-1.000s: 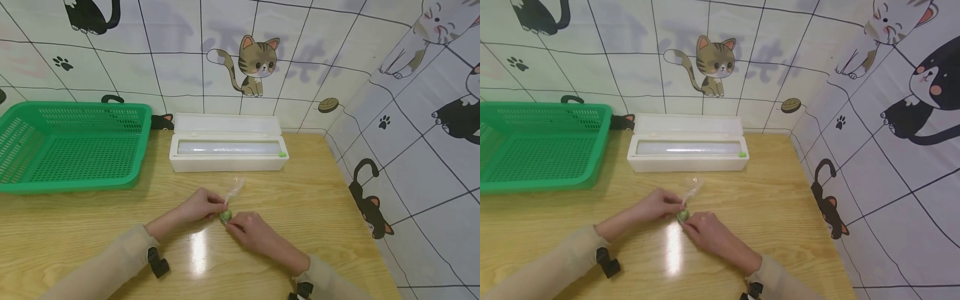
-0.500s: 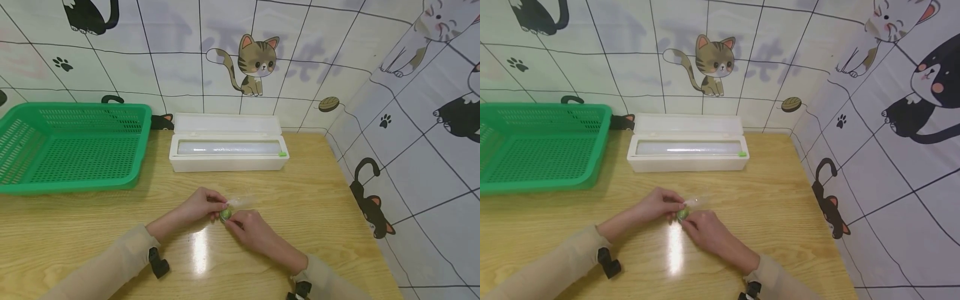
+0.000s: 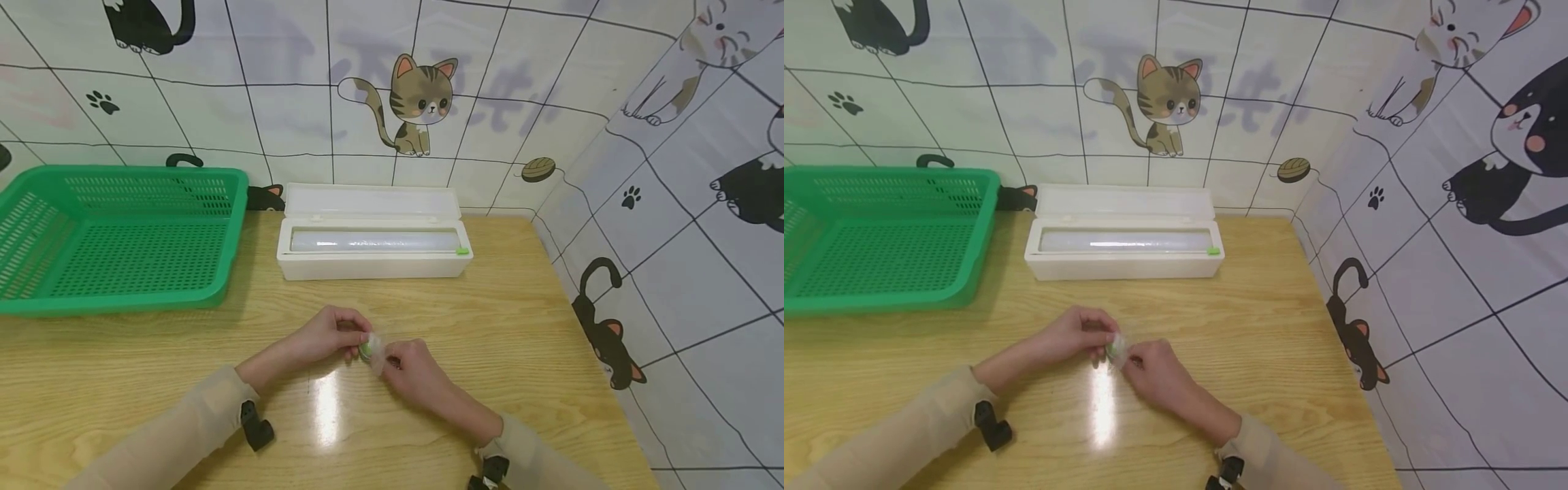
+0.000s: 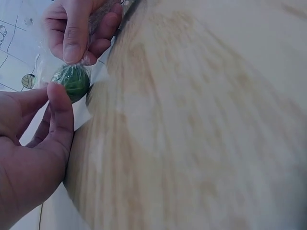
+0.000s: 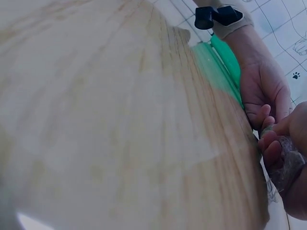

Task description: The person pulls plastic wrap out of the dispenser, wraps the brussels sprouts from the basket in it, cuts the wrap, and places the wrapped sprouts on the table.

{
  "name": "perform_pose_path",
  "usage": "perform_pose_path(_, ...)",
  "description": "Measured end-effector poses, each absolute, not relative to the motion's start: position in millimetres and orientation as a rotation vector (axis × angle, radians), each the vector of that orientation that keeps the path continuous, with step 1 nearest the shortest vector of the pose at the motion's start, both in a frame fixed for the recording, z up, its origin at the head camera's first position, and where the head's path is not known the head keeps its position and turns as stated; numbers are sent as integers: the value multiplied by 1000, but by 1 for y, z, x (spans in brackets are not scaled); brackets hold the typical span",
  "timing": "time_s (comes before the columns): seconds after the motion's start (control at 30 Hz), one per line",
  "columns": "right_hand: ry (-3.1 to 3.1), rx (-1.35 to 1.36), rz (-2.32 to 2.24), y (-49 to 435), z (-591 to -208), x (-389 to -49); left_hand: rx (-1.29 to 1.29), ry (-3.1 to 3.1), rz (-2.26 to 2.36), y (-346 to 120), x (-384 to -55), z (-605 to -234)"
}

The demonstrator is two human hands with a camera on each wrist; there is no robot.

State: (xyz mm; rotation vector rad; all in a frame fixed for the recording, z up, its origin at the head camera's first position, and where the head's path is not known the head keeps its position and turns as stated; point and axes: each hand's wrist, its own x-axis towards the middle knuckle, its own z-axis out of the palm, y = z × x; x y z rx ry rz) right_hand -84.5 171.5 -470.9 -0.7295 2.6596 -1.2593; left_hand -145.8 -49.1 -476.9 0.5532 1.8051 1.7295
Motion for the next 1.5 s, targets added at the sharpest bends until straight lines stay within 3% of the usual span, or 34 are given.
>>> perform_pose_path(0.2,2637,-706,-1293,173,-471,-86,612,1810,1750,-50,-145,-478)
perform_pose_path(0.93,2377,-325,-1634,188,-457,-97,411,1912,1715,-43,-146,-472)
perform_pose_path(1.27,2574,-600,-1630,182,-447,-94,414,1946,1690,-42,-147,-471)
perform_pose_path(1.5,2769,-910,-1331,176,-454,-88,435,1954,1691,-42,-147,-473)
